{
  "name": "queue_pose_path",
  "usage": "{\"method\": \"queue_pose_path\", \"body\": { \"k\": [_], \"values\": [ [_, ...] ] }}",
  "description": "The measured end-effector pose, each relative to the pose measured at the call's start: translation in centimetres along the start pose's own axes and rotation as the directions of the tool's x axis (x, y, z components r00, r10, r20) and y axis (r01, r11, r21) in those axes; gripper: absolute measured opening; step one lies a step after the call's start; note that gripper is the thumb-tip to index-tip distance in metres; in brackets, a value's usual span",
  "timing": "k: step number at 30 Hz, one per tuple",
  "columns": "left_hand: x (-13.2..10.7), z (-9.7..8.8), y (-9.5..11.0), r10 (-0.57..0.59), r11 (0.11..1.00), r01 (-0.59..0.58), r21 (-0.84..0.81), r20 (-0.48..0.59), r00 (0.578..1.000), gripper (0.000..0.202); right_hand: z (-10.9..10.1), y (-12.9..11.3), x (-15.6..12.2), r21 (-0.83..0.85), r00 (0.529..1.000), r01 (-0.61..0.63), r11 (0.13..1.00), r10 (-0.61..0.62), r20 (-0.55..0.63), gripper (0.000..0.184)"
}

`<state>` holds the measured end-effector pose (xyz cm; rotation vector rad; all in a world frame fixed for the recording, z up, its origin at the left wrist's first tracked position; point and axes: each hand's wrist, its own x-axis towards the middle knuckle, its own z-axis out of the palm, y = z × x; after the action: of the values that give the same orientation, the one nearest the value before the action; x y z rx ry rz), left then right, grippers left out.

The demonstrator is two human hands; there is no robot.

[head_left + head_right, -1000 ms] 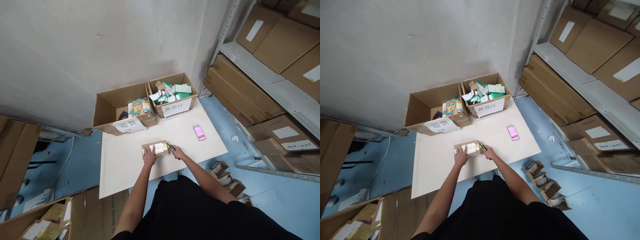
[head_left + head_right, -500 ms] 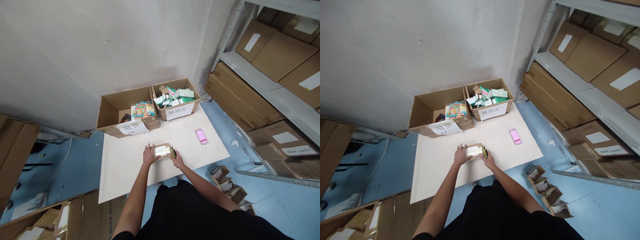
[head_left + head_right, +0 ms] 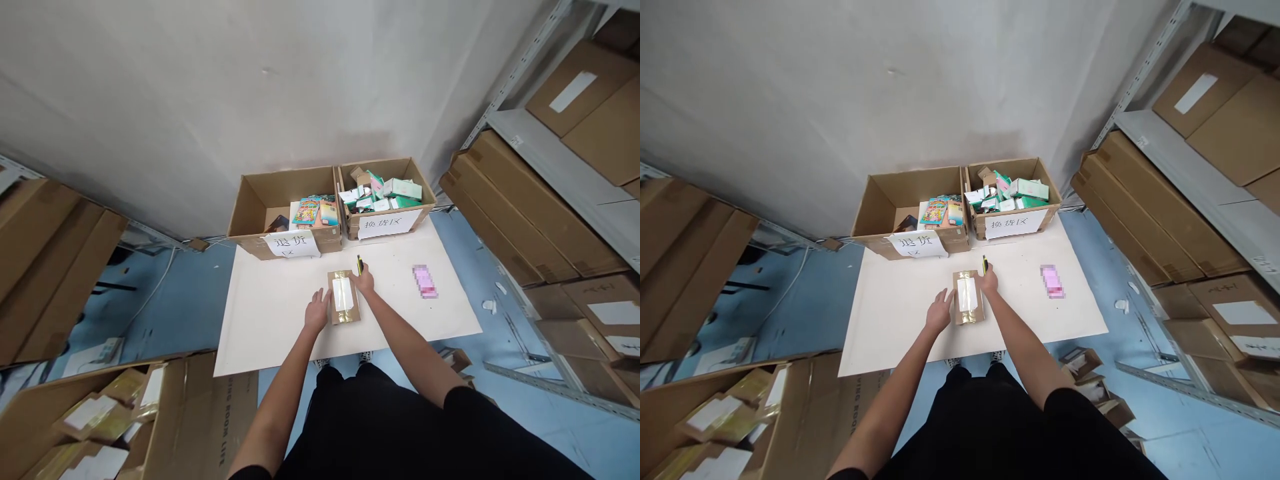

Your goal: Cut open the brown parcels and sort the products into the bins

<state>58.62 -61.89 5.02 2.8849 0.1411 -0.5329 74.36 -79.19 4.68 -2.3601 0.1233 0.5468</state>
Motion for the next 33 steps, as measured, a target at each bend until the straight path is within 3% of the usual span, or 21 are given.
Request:
{"method": "queue_pose_path", "body": {
  "k": [3,6,9,13,16,18,22,27,33],
  "values": [
    [2.9,-1.6,0.3,0.284,0.956,-0.291,0.043,0.122,0.951,0.088,1.1,4.2,-4.6,-0.003,0.999,-0.028,1.000,0.028,0.022,0.080],
    [4.6,-2.1,0.7,0.357,0.929,-0.370,0.023,0.215,0.909,0.085,2.9,7.9,-8.6,-0.039,0.988,-0.051,0.998,0.056,0.141,0.080],
    [4.2,-1.3,0.6,0.238,0.967,-0.252,0.040,0.215,0.947,0.086,3.1,8.5,-8.8,-0.046,0.989,-0.062,0.997,0.068,0.132,0.084],
    [2.0,0.6,1.3,-0.042,0.994,0.029,0.101,0.136,0.990,0.099,1.1,4.8,-3.8,-0.125,0.995,0.023,0.992,-0.010,0.099,0.094],
    [0.8,1.8,2.5,-0.162,0.981,0.154,0.118,0.063,0.985,0.083,-0.3,1.7,-0.3,-0.188,0.986,0.107,0.976,-0.080,0.146,0.102],
    [0.5,2.3,3.1,-0.173,0.978,0.168,0.127,0.029,0.985,0.070,-0.8,1.0,0.7,-0.179,0.984,0.137,0.974,-0.112,0.140,0.090],
    [-0.1,3.6,3.0,-0.161,0.984,0.162,0.077,-0.017,0.987,0.063,-1.8,3.8,-0.5,0.006,0.992,0.055,0.998,-0.055,0.114,0.039],
    [-0.6,4.8,2.1,-0.146,0.988,0.148,0.045,-0.056,0.988,0.062,-2.9,9.1,-4.3,0.188,0.926,-0.016,0.982,-0.056,0.373,0.025],
    [-0.2,4.2,2.1,-0.141,0.989,0.143,0.031,-0.048,0.989,0.062,-3.1,9.3,-6.0,0.267,0.909,-0.033,0.963,-0.082,0.409,0.031]
  ]
}}
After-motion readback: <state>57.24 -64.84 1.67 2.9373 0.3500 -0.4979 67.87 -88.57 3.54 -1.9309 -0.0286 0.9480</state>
